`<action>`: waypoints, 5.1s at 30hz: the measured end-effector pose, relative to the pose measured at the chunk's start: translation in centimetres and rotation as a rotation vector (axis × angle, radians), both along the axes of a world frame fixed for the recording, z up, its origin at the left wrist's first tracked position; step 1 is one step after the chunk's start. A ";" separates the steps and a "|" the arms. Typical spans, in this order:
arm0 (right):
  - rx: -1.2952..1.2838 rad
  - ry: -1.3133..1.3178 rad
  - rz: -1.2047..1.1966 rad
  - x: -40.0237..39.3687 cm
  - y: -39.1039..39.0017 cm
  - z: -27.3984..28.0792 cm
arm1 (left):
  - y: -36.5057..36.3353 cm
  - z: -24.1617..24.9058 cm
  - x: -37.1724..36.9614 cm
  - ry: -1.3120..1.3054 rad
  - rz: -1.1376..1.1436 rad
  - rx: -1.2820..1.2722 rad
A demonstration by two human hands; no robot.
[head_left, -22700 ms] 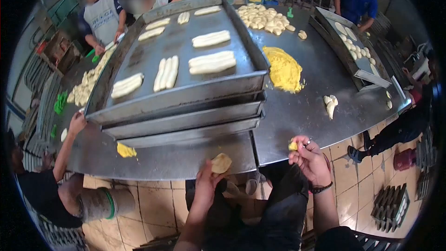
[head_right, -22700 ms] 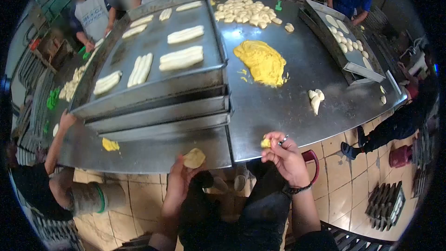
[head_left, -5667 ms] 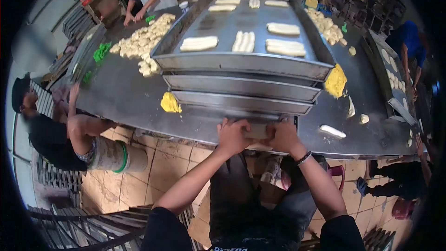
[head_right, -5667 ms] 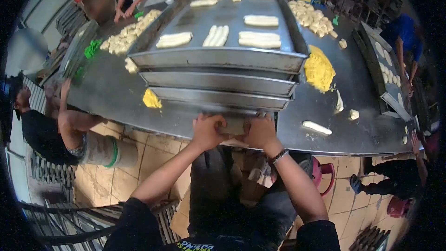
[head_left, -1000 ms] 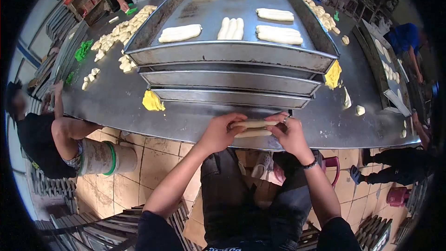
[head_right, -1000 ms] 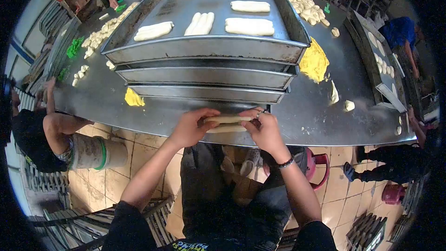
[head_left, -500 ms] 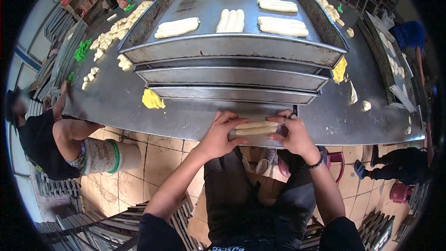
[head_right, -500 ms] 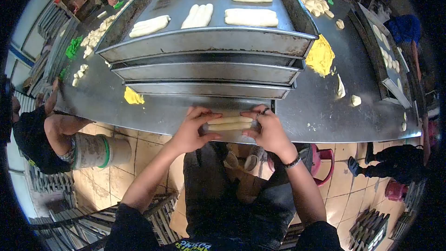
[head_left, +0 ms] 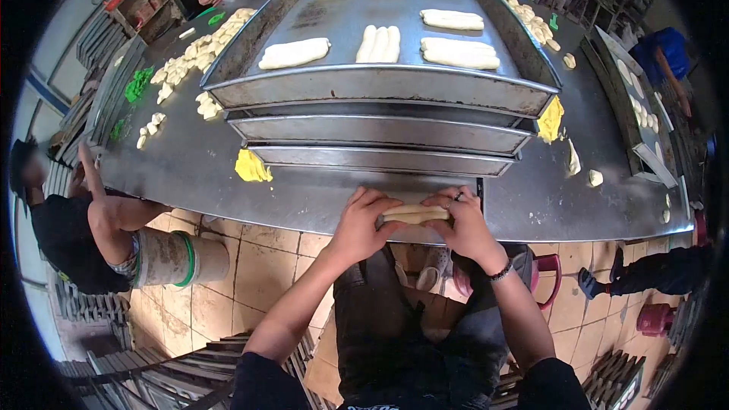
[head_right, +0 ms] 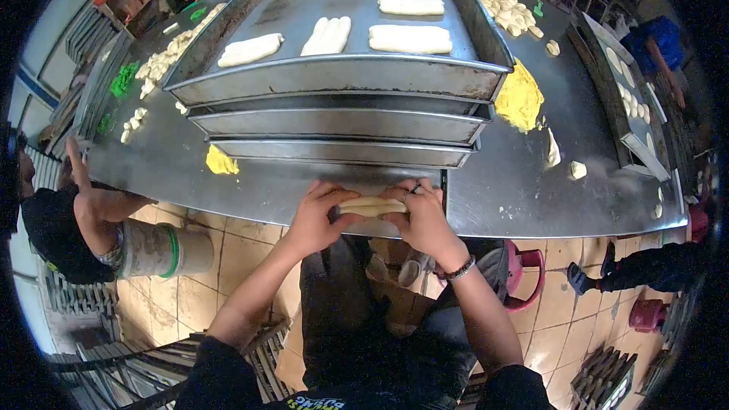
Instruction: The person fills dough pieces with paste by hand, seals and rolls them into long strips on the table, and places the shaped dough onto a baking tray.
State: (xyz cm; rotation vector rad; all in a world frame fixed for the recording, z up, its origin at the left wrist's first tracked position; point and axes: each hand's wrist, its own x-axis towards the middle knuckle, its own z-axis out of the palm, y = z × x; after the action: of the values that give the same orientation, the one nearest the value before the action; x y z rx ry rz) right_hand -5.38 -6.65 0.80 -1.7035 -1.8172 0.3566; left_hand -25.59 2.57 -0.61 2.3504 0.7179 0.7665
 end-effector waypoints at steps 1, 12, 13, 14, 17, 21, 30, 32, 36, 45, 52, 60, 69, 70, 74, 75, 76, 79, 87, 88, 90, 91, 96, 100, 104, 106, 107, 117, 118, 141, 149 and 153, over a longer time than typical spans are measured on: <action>-0.006 0.050 0.030 0.5 0.0 0.2 | 0.0 0.1 -0.1 0.020 0.014 -0.022; -0.070 0.246 0.004 1.7 -0.5 1.8 | -0.4 1.6 -0.9 0.040 0.051 -0.123; -0.154 0.430 0.013 1.8 -1.0 3.4 | -0.9 2.0 -0.5 0.103 0.096 -0.238; -0.230 0.619 0.024 2.0 -1.6 4.6 | -1.8 2.1 0.2 0.100 0.044 -0.226; -0.174 0.859 0.006 4.1 -4.0 5.9 | -4.5 2.8 2.4 -0.269 0.028 -0.865; -0.158 0.995 -0.126 7.7 -7.6 6.8 | -7.4 3.8 8.0 -0.428 -0.077 -1.198; 0.070 1.059 -0.440 16.9 -12.6 7.8 | -6.3 6.6 22.4 -0.364 -0.224 -1.050; -0.154 0.379 -0.678 19.3 -12.9 4.5 | -5.7 3.4 23.2 -0.201 -0.158 -0.769; 0.010 0.250 -0.935 25.7 -13.2 2.2 | -6.8 4.2 20.5 -0.143 -0.103 -0.070; -0.154 0.301 -0.713 29.4 -10.4 2.8 | -7.7 4.6 17.5 -0.104 -0.097 -0.536; 0.060 1.290 -0.318 16.5 -11.3 8.1 | -9.8 5.9 18.7 -0.311 -0.190 -0.634; 0.055 1.531 -0.375 5.6 -10.7 5.3 | -11.0 6.5 15.4 -0.493 -0.065 -0.873; 0.221 1.356 -0.466 0.3 -9.4 5.2 | -11.6 8.8 11.2 -0.636 0.011 -1.311; 0.184 1.305 -0.443 0.1 -9.4 4.9 | -11.6 8.6 10.9 -0.709 0.031 -1.409; 0.277 0.938 -0.459 -0.3 -8.7 5.1 | -10.6 7.7 9.2 -0.788 0.009 -1.554; 0.271 0.932 -0.453 -0.7 -8.6 5.7 | -10.5 7.9 8.7 -0.772 -0.049 -1.585; 0.251 1.073 -0.489 -1.4 -8.6 6.9 | -10.4 8.1 8.5 -0.755 -0.109 -1.614; 0.219 1.156 -0.494 -2.3 -8.6 7.6 | -10.7 9.3 8.4 -0.767 -0.017 -1.470; -0.022 1.382 -0.339 -1.6 -8.7 6.9 | -10.3 9.1 7.7 -0.543 0.059 -0.953; -0.022 1.493 -0.325 -1.6 -8.7 6.8 | -10.2 9.1 7.7 -0.495 0.086 -0.869; -0.020 1.606 -0.320 -1.9 -8.7 6.7 | -10.2 8.8 7.7 -0.418 0.086 -0.807; -0.024 1.451 -0.352 -2.0 -8.7 7.1 | -10.2 8.7 7.8 -0.347 0.087 -0.739; -0.033 1.488 -0.330 -1.3 -9.1 5.6 | -9.2 6.2 9.1 -0.353 0.105 -0.373; -0.166 1.941 -0.028 -0.2 -9.2 4.9 | -7.7 2.9 8.6 -0.341 -0.015 -0.833; 0.111 0.466 -0.305 1.7 -7.3 5.5 | -6.6 4.3 8.3 -0.559 -0.023 -1.610; 0.230 0.131 0.064 1.7 -6.5 5.5 | -6.8 3.5 7.9 -0.129 0.061 -1.212; 0.194 0.182 0.117 2.3 -6.1 5.6 | -6.8 2.5 7.4 -0.124 0.059 -1.214; 0.254 -0.571 -0.651 22.3 2.0 0.7 | -2.8 -0.3 4.1 -0.396 0.136 -1.197; 0.257 -0.569 -0.646 23.0 2.3 -0.1 | -3.0 0.3 4.0 -0.432 0.171 -1.250; 0.201 0.887 -0.699 23.5 -1.2 1.0 | -3.0 -0.3 4.6 -0.763 0.241 -1.405; 0.003 1.338 -0.398 19.0 -5.1 6.5 | -4.2 1.5 4.6 -0.803 0.170 -1.507; -0.082 1.222 -0.326 15.4 -6.1 6.8 | -4.4 2.4 4.7 -0.719 0.086 -1.511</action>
State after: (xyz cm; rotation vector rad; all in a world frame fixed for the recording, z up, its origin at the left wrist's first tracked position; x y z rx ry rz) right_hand 10.06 -12.79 7.61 -1.2764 -0.6279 1.0417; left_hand -20.84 -1.80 1.83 0.6268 0.6636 0.6360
